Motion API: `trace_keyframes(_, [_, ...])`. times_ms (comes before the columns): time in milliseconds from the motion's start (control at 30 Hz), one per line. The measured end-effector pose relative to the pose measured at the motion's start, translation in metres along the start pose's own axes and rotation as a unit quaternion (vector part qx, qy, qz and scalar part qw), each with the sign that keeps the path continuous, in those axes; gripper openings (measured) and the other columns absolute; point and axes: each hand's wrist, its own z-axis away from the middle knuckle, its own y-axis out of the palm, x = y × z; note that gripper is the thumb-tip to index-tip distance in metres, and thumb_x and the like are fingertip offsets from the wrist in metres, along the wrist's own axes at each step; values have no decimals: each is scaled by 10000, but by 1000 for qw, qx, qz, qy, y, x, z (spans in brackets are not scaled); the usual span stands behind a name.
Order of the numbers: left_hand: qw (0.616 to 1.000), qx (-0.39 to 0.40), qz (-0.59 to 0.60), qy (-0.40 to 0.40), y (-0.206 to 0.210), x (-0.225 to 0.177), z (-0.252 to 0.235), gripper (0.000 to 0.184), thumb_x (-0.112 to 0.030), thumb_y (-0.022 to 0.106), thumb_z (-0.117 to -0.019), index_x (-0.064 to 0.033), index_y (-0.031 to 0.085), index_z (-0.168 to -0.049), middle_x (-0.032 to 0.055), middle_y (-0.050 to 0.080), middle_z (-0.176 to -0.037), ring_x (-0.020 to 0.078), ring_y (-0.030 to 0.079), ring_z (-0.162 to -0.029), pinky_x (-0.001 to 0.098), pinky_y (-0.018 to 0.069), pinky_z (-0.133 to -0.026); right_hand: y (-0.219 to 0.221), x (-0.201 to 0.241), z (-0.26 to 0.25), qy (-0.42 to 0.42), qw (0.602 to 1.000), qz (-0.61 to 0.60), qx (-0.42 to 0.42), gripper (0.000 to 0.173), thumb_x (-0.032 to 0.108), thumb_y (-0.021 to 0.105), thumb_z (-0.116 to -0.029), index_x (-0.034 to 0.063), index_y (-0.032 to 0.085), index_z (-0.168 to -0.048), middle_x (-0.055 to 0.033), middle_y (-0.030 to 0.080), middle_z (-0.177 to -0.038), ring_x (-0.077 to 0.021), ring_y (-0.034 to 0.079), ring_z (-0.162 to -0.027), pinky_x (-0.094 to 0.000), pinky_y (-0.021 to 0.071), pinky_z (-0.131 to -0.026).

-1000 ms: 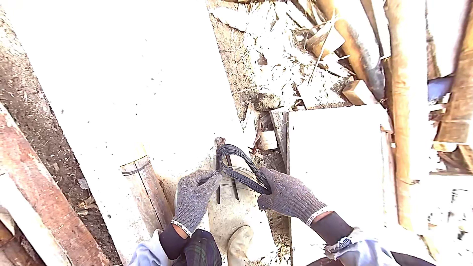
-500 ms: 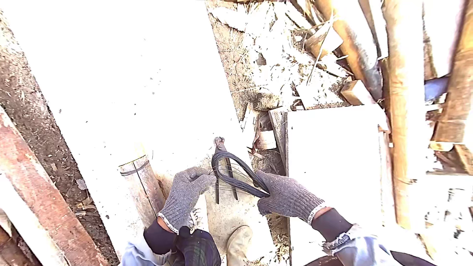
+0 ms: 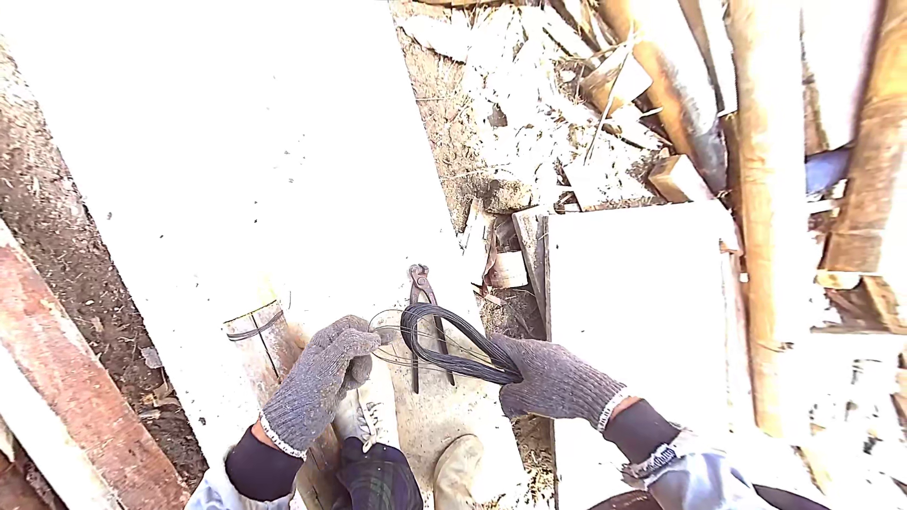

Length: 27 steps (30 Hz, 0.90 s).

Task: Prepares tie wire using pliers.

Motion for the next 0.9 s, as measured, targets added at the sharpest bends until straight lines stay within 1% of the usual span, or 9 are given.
trace_keyframes(100, [984,107,118,-74,-3,-2,1,184,-210,459,-1040,-116,616,-1056,22,619,-795,24,457,-516,167,390,-463,1,-1,-1,-1,1000,17,6,482,447,813,-734,224,595,-1101,-26,637,-842,-236,638,-804,-524,514,-699])
trace_keyframes(233, [949,175,213,-156,-11,-9,1,317,-287,462,-1039,-177,567,-1317,-19,514,-689,28,451,-461,166,406,-414,5,-6,-3,5,999,42,9,507,463,813,-721,220,603,-1114,-39,647,-853,-257,649,-821,-547,519,-710])
trace_keyframes(367, [950,137,189,-207,-2,-8,-2,372,-486,384,-1094,-180,587,-1148,-69,375,-606,17,360,-408,160,365,-375,6,-7,-2,-11,998,61,-1,470,454,793,-733,206,603,-1084,-39,642,-848,-257,647,-827,-539,515,-709])
trace_keyframes(467, [981,21,108,-162,9,-20,2,166,-257,497,-1074,-165,626,-1124,-75,342,-564,18,310,-400,171,307,-368,6,-14,2,-17,998,59,-18,474,457,786,-739,206,613,-1103,-36,645,-884,-250,646,-860,-525,518,-742])
trace_keyframes(533, [989,-4,79,-125,4,-31,9,154,-160,546,-1030,-167,631,-1157,-68,370,-573,10,317,-403,164,308,-366,4,-26,5,-4,998,59,-24,515,464,791,-729,219,615,-1146,-37,661,-923,-254,656,-901,-531,532,-771])
trace_keyframes(667, [993,36,88,-72,-14,-53,25,179,-150,529,-1017,-197,648,-1141,-75,381,-568,-2,328,-402,155,316,-366,-11,-61,17,36,998,43,-39,545,464,819,-718,215,619,-1159,-58,656,-957,-277,645,-937,-545,527,-808])
trace_keyframes(800, [989,75,127,5,-39,-77,40,187,-225,563,-1015,-249,698,-1143,-103,441,-556,-31,384,-422,138,360,-401,-25,-94,29,63,995,22,-70,450,392,835,-731,210,620,-1082,-30,625,-863,-237,628,-834,-506,522,-734])
trace_keyframes(833, [988,53,137,52,-49,-87,47,193,-234,548,-1028,-233,707,-1138,-101,490,-572,-34,420,-442,135,388,-427,-26,-105,31,72,994,29,-77,439,388,830,-725,218,617,-1069,-21,626,-846,-229,629,-818,-502,524,-717])
trace_keyframes(900, [970,-168,90,153,-49,-117,59,248,-178,341,-1113,-169,573,-1025,-90,461,-542,-55,398,-392,97,341,-367,-30,-132,37,100,991,36,-77,452,378,836,-738,190,622,-1090,-57,640,-872,-267,637,-838,-534,523,-732])
